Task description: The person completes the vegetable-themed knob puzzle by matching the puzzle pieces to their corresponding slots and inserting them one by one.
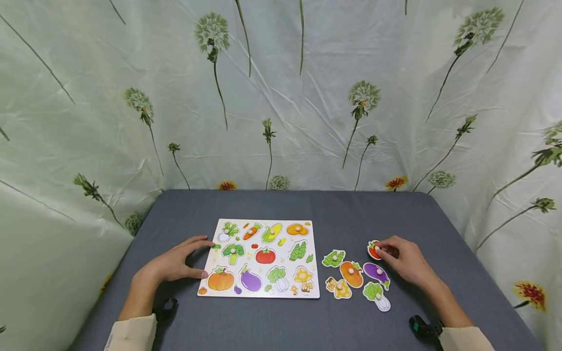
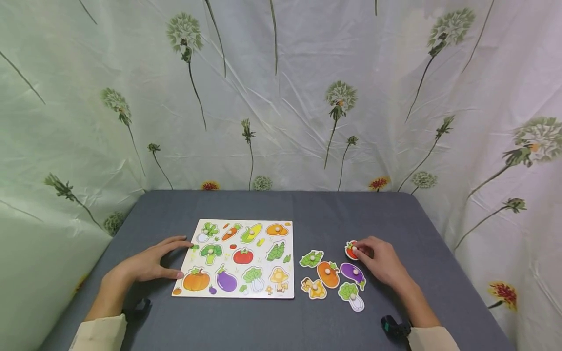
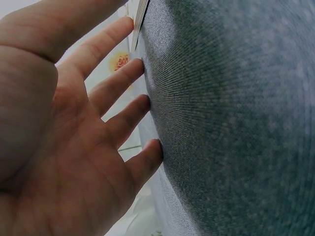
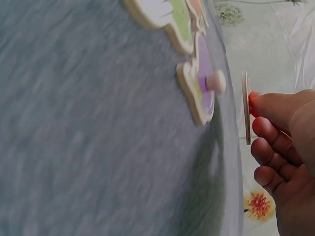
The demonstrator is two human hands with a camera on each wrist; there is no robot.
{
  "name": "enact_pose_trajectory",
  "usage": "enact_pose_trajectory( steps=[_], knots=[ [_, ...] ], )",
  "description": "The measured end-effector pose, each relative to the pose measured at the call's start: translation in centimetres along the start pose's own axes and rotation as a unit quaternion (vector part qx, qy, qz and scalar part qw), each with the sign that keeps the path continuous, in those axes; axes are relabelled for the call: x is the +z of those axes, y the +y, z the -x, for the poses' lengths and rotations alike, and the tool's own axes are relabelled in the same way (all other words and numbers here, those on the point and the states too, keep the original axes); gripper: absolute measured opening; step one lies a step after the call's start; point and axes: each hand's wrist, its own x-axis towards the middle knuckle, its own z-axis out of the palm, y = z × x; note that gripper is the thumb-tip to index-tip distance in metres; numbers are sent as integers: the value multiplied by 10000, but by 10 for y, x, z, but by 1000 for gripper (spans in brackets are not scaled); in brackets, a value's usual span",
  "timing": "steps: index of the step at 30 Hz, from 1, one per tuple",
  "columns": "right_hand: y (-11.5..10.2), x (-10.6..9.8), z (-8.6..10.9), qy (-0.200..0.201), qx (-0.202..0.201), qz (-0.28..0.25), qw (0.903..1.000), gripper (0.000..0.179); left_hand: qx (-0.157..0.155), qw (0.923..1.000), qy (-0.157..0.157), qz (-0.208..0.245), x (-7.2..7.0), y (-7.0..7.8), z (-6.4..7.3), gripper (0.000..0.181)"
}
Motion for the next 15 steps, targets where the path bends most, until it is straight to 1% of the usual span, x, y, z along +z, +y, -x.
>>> enact_pose_trajectory(
  steps=[9,15],
  knots=[
    [-19,7,-13,38,-203,-78,9998,12,-100,9999,-11,43,0,-2,-2,88],
    [-32,15,-23,49,-243,-195,9995,11,-83,9999,-9,84,1,-4,-3,87]
  ],
)
